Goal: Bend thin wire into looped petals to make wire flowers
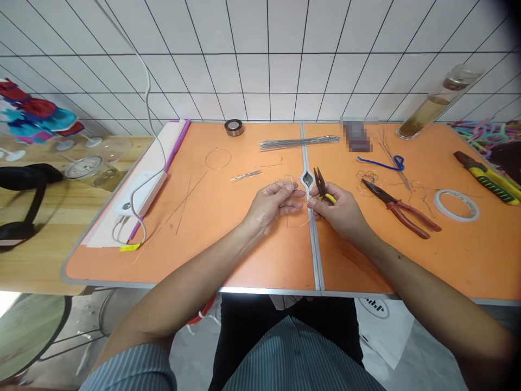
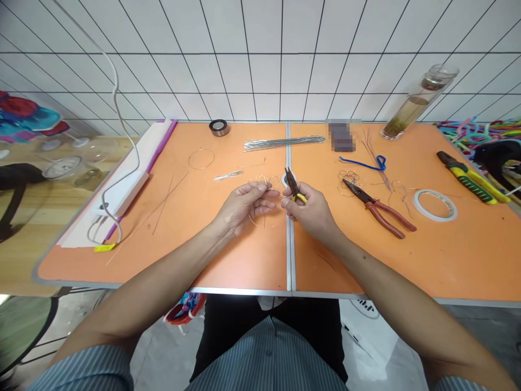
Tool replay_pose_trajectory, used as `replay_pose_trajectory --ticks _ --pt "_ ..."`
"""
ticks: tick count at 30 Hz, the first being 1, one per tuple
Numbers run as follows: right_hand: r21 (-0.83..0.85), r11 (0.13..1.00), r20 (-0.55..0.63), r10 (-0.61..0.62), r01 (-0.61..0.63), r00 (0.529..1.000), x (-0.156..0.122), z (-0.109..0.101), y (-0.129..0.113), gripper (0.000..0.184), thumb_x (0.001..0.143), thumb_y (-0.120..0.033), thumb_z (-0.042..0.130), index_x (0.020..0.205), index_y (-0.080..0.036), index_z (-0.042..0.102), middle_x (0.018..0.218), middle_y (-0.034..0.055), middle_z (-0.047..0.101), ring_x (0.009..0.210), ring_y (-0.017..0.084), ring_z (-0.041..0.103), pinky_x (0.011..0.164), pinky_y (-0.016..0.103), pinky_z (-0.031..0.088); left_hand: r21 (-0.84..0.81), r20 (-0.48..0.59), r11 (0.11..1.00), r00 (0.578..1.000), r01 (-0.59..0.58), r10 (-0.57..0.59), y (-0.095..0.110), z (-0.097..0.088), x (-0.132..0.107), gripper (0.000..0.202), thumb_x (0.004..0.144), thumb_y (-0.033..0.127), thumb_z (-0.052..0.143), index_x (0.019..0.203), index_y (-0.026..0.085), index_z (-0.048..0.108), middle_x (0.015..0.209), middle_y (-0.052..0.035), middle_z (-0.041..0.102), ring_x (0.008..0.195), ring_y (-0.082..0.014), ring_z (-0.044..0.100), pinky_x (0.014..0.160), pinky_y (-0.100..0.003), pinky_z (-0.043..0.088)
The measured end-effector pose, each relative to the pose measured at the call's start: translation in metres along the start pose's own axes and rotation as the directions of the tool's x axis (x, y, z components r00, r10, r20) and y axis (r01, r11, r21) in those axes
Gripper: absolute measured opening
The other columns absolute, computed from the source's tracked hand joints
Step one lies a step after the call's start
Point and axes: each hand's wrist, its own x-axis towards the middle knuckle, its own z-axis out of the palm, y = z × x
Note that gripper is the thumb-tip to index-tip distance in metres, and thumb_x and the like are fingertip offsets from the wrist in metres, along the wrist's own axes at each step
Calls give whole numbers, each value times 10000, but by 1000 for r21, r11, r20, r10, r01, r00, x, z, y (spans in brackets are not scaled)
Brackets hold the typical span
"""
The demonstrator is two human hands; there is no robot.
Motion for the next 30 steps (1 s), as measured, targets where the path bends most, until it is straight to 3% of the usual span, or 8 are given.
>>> replay_pose_trajectory --ticks 7,15,20,22,25,30 --pt "-4 999 54 46 -46 998 -1 8 2 390 773 -399 963 1012 -222 712 747 -39 643 656 145 619 627 305 566 46 -49 996 996 71 -69 2 -2 0 246 901 301 940 978 123 790 929 -106 868 672 -150 796 626 -235 632" --pt "-68 995 136 82 -73 987 -1 6 -2 341 803 -402 939 995 -233 714 717 -36 607 615 151 589 601 312 514 91 36 983 986 157 -160 5 -12 7 288 873 339 959 941 95 822 1071 -196 879 773 -204 848 720 -281 677" --pt "-173 984 164 2 27 987 2 -1 1 278 925 -456 815 1020 -222 697 755 -22 645 665 170 620 680 334 530 103 -4 980 985 169 -170 9 -10 6 197 913 265 913 902 91 822 994 -181 877 753 -204 847 686 -262 663" --pt "-331 932 152 -105 151 983 3 -9 1 237 1003 -454 719 1013 -219 698 828 3 687 735 185 642 727 339 515 112 -21 978 984 177 -176 10 -9 5 179 927 257 893 913 91 829 958 -170 873 742 -208 847 660 -256 657" --pt "-584 757 170 -239 293 956 4 -22 -6 239 1074 -436 629 1031 -219 721 914 34 745 827 211 662 769 345 477 120 -31 978 985 172 -169 11 -11 6 192 926 280 895 922 97 834 976 -174 875 768 -224 858 654 -258 662" --pt "-775 462 311 -314 431 897 5 -35 -19 324 1139 -471 546 1099 -229 757 1039 104 784 956 276 691 829 389 467 87 -33 984 987 157 -155 11 -14 7 182 924 276 895 960 105 843 981 -179 877 802 -232 862 696 -274 681"
